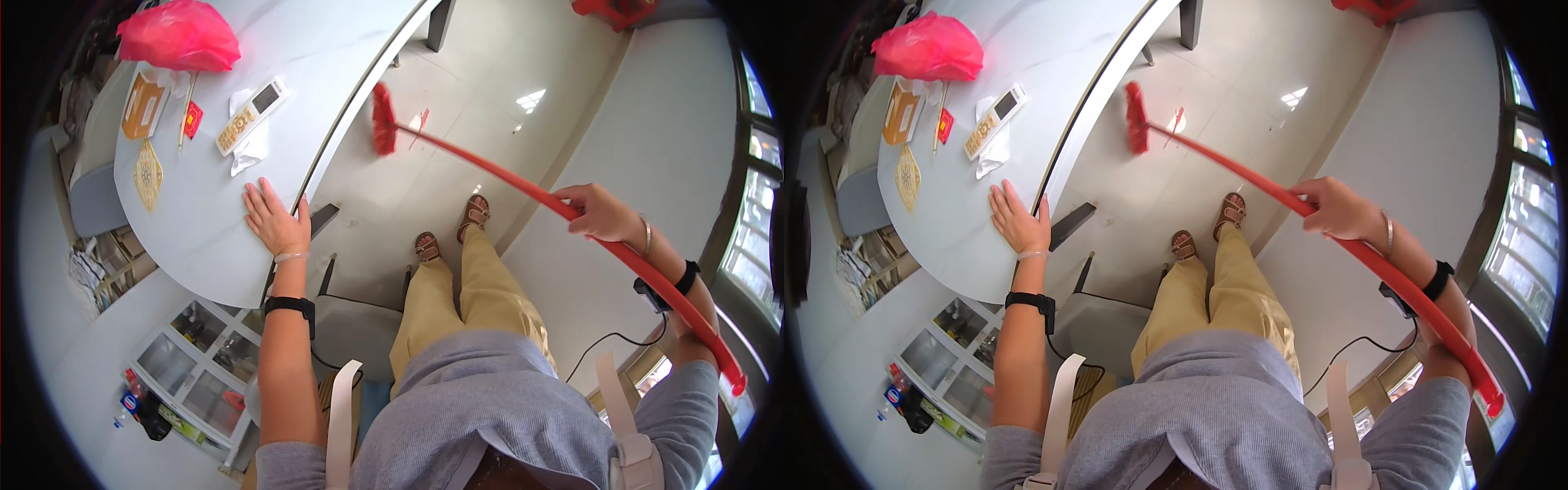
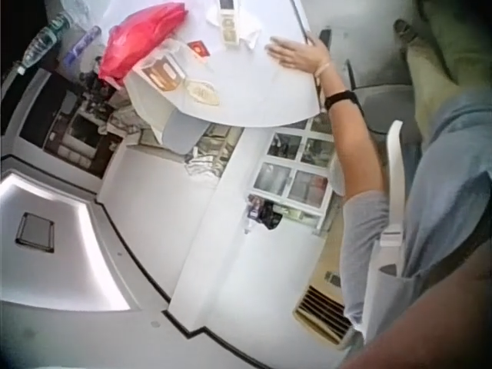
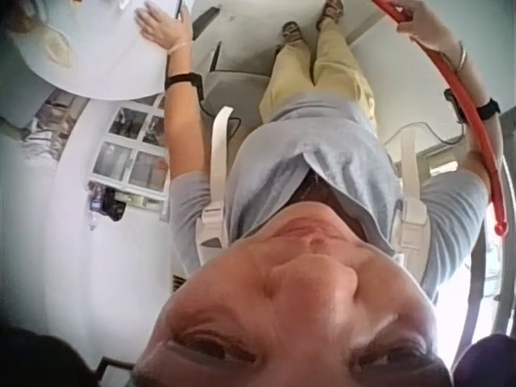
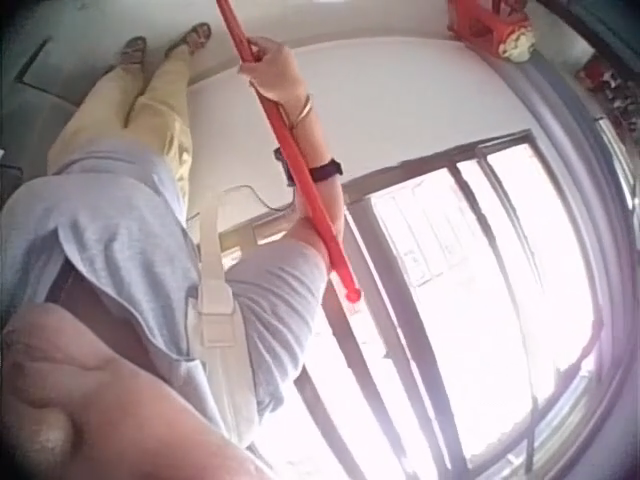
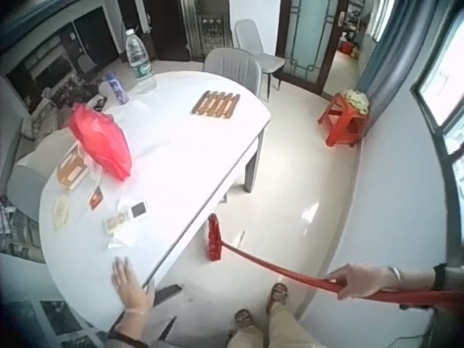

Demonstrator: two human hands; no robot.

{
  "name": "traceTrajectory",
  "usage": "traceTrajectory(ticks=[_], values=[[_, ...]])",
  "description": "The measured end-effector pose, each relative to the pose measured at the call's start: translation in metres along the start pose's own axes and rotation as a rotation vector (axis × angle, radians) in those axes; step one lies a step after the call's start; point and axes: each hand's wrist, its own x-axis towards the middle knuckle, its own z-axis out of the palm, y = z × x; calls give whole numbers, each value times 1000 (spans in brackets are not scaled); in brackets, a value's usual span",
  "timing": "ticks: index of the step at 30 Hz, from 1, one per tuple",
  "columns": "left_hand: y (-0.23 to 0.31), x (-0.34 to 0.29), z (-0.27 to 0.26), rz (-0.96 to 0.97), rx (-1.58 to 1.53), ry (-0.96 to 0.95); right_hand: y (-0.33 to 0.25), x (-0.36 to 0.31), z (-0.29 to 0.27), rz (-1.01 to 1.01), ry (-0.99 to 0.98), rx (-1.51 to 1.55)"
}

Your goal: The person is sweeping the floor with a broom, moving chairs and clearing space as they go.

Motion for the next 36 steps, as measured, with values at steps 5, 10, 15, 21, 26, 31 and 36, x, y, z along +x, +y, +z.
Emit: traceTrajectory(ticks=[5, 10, 15, 21, 26, 31, 36], values=[[0, 5, 6, -5, -20, -21, -33, 87, 32, 80, -339, -34], [3, 10, 9, 26, -49, 5, -37, 119, 11, 48, -314, -314], [-2, 3, 1, -22, -30, -21, -46, 89, -72, 121, -180, -390], [3, 8, 2, -18, -51, -18, -55, 49, -142, 154, 15, -477], [1, 5, 0, -30, -49, -16, -87, 6, -145, 186, 19, -418], [2, 6, 1, -44, -52, -42, -107, 27, -111, 122, -112, -269], [6, 10, 5, -28, -38, -33, -78, 118, -73, 18, -208, -157]])
